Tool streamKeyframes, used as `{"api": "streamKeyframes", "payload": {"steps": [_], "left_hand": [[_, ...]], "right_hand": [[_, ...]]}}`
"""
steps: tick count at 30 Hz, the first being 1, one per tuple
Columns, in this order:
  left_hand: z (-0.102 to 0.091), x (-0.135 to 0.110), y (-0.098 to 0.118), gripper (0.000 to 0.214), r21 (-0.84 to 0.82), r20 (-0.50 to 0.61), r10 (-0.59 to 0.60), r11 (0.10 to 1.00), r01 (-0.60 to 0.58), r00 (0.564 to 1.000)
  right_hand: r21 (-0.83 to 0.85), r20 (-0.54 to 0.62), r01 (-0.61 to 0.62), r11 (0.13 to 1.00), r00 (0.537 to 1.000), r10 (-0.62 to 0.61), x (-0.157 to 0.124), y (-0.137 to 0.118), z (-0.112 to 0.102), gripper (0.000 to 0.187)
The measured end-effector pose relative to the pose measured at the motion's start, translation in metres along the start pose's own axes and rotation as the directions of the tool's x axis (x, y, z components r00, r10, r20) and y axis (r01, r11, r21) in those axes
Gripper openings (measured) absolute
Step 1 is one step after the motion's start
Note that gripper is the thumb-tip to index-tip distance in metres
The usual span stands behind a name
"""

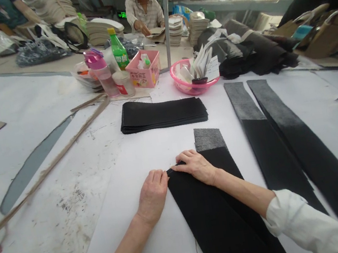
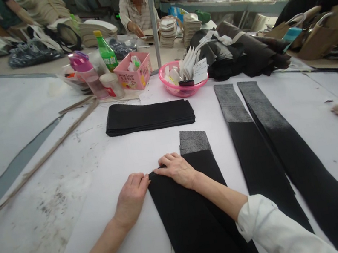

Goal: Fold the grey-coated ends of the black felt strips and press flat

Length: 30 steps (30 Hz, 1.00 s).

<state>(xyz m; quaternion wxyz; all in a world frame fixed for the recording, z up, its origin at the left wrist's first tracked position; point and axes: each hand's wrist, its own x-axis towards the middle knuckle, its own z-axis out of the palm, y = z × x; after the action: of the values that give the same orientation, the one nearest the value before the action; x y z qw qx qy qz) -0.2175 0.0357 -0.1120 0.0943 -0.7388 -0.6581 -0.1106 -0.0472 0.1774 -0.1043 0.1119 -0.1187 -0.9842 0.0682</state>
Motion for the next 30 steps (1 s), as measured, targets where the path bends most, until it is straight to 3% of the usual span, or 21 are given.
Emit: {"api": "streamKeyframes", "payload": {"steps": [7,13,17,22,30], "left_hand": [[0.000,-0.008,-0.004,0.028,0.094,0.062,0.127,0.987,-0.133,0.990],[-0.002,-0.003,-0.009,0.027,-0.080,0.055,0.203,0.977,-0.199,0.978],[-0.002,0.003,-0.003,0.025,-0.103,0.076,0.166,0.982,-0.157,0.983],[0.004,0.005,0.003,0.016,-0.140,0.007,0.027,0.990,-0.026,1.000],[-0.001,0.010,0.004,0.026,-0.012,0.021,0.128,0.992,-0.128,0.992]], "right_hand": [[-0.002,-0.006,0.003,1.000,1.000,-0.003,-0.001,0.001,-0.001,0.026],[-0.025,-0.019,0.014,1.000,1.000,-0.014,-0.002,0.000,-0.002,0.025],[-0.022,-0.037,0.017,1.000,0.999,-0.018,-0.004,0.001,0.000,0.025],[-0.021,-0.033,0.011,1.000,0.999,-0.012,-0.005,0.002,0.003,0.025],[-0.019,-0.021,0.041,0.999,0.999,-0.041,-0.005,0.005,-0.004,0.022]]}}
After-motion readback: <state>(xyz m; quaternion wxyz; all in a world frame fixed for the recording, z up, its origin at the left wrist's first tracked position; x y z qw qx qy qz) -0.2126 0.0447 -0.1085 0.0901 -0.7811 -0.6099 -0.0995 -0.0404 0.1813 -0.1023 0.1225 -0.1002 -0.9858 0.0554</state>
